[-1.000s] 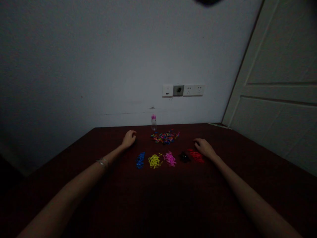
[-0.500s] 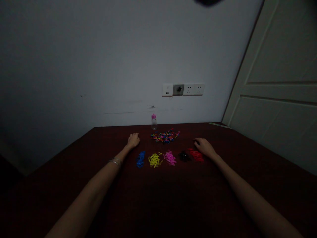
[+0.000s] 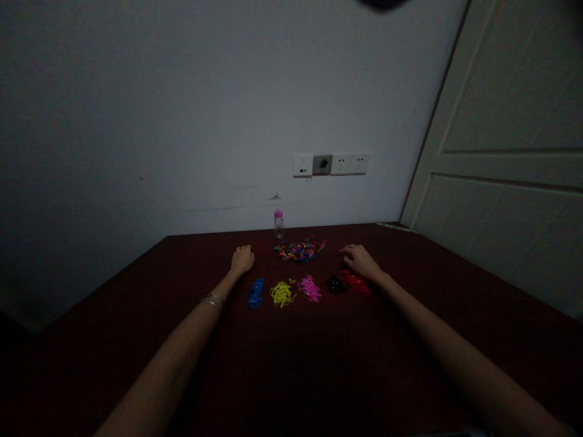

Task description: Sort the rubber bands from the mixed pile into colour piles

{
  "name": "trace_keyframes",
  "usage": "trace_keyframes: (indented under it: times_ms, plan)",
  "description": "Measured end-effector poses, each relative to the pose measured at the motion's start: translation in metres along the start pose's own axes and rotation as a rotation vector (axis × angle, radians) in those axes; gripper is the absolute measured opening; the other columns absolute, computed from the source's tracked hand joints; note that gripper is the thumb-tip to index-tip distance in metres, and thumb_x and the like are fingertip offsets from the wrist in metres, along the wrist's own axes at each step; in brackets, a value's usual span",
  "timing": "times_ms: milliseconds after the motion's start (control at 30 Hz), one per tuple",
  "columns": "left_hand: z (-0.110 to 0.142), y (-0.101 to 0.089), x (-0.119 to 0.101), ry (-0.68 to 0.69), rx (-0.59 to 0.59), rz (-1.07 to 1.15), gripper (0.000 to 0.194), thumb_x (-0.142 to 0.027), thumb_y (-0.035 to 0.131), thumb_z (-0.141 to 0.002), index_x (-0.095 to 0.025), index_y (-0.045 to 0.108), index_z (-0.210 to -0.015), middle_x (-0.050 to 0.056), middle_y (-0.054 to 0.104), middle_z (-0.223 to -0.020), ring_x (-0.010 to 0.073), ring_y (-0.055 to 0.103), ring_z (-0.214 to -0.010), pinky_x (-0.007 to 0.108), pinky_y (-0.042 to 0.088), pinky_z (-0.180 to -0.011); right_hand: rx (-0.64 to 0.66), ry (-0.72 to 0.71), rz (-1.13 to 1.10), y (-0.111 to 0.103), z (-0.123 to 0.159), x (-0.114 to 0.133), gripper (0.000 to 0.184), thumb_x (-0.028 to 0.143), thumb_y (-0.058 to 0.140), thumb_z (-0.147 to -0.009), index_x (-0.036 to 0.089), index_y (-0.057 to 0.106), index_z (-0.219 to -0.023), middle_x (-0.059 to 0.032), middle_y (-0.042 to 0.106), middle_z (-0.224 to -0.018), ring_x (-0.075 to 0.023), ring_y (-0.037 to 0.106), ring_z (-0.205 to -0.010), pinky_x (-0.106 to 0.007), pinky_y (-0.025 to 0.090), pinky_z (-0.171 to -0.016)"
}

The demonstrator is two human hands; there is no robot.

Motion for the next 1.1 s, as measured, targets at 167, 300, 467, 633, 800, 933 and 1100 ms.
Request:
trace_keyframes:
  times_ms: [167,300,467,633,800,933,1100]
  plan:
    - [0.001,0.001,-0.001,0.002,-0.015,-0.001,0.033,-0.023,0.037,-0.084,-0.011,0.055,-0.109,0.015,0.058,-0.112,0.0249,0.05,-0.105,0.036,0.041,-0.087,0.098,-0.165,0.058,-0.007,-0.019,0.052,0.032,0.02,0.047,-0.082,0.025,0.063,-0.109,-0.0072,0.059,-0.107,-0.021,0.048,-0.099,-0.032,0.038,-0.085]
    - [-0.001,0.003,0.0,0.005,-0.015,0.01,0.033,-0.023,0.036,-0.084,-0.012,0.055,-0.108,0.014,0.058,-0.112,0.0251,0.05,-0.105,0.037,0.041,-0.087,0.146,-0.212,0.1,-0.004,-0.032,0.078,0.032,0.022,0.046,-0.084,0.026,0.061,-0.111,-0.0089,0.056,-0.107,-0.0225,0.045,-0.102,-0.032,0.038,-0.084]
    - [-0.002,0.006,0.0,0.003,-0.028,0.002,0.032,-0.023,0.036,-0.084,-0.012,0.055,-0.108,0.013,0.059,-0.11,0.0253,0.051,-0.103,0.036,0.042,-0.086,0.195,-0.218,0.138,0.004,-0.039,0.087,0.035,0.019,0.048,-0.082,0.028,0.06,-0.114,-0.0097,0.053,-0.113,-0.024,0.044,-0.104,-0.033,0.038,-0.083]
    - [0.0,0.004,0.0,0.003,-0.02,0.017,0.032,-0.022,0.037,-0.084,-0.013,0.055,-0.108,0.014,0.058,-0.111,0.0246,0.051,-0.104,0.035,0.042,-0.085,0.14,-0.256,0.138,0.01,-0.041,0.09,0.034,0.018,0.049,-0.082,0.028,0.062,-0.111,-0.0091,0.053,-0.114,-0.0238,0.045,-0.104,-0.034,0.038,-0.087]
    - [0.0,0.002,-0.001,-0.008,-0.006,0.032,0.032,-0.023,0.037,-0.085,-0.013,0.055,-0.109,0.014,0.058,-0.112,0.0248,0.05,-0.105,0.036,0.041,-0.087,0.111,-0.278,0.141,0.013,-0.044,0.094,0.032,0.019,0.05,-0.082,0.027,0.063,-0.11,-0.0092,0.054,-0.112,-0.0226,0.045,-0.102,-0.034,0.036,-0.089]
    - [-0.001,0.004,-0.001,-0.008,-0.01,0.028,0.032,-0.023,0.037,-0.084,-0.013,0.056,-0.108,0.014,0.058,-0.111,0.0245,0.051,-0.104,0.036,0.041,-0.087,0.109,-0.279,0.128,0.013,-0.047,0.094,0.029,0.022,0.052,-0.082,0.026,0.064,-0.107,-0.0085,0.054,-0.111,-0.0214,0.045,-0.101,-0.032,0.036,-0.089]
    - [-0.002,0.005,0.0,0.002,-0.018,0.029,0.031,-0.023,0.038,-0.084,-0.013,0.056,-0.107,0.013,0.059,-0.111,0.0243,0.051,-0.104,0.035,0.042,-0.086,0.096,-0.308,0.142,0.011,-0.046,0.095,0.025,0.021,0.051,-0.082,0.024,0.066,-0.103,-0.0092,0.054,-0.111,-0.0226,0.044,-0.103,-0.033,0.037,-0.087]
Point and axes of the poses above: each hand's wrist, its own z-axis away from the middle knuckle, its own y-axis out of the palm, x = y × z, the point moved 1 cm from there along -z, towards the middle knuckle
